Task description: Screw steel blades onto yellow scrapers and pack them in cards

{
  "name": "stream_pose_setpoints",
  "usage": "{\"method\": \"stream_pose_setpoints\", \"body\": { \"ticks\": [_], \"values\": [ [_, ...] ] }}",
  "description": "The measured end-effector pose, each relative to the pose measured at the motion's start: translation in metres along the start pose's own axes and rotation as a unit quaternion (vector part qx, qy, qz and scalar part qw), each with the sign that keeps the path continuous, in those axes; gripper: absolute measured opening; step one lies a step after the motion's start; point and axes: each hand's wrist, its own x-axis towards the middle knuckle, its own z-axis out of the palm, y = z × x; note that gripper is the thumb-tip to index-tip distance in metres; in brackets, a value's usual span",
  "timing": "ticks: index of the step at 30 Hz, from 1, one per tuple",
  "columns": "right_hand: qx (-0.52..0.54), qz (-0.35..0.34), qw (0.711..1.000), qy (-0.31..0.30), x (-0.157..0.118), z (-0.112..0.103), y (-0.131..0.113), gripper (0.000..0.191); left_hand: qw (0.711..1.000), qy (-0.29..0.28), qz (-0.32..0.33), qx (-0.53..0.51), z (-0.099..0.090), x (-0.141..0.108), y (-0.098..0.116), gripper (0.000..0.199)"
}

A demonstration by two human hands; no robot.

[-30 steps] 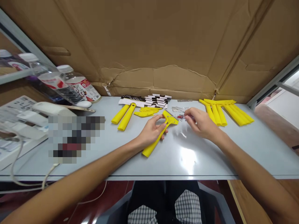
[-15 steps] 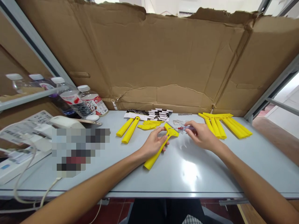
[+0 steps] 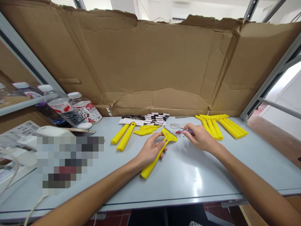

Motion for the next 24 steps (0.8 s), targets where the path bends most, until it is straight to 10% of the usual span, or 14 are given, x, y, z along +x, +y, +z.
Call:
{"method": "stream_pose_setpoints", "body": {
  "ticks": [24],
  "values": [
    [0.009, -0.046, 0.999, 0.018, 0.0004, -0.0024, -0.0022, 0.021, 1.000, -0.002, -0.012, -0.001, 0.0005, -0.0023, 0.0011, 0.069]
  ]
}}
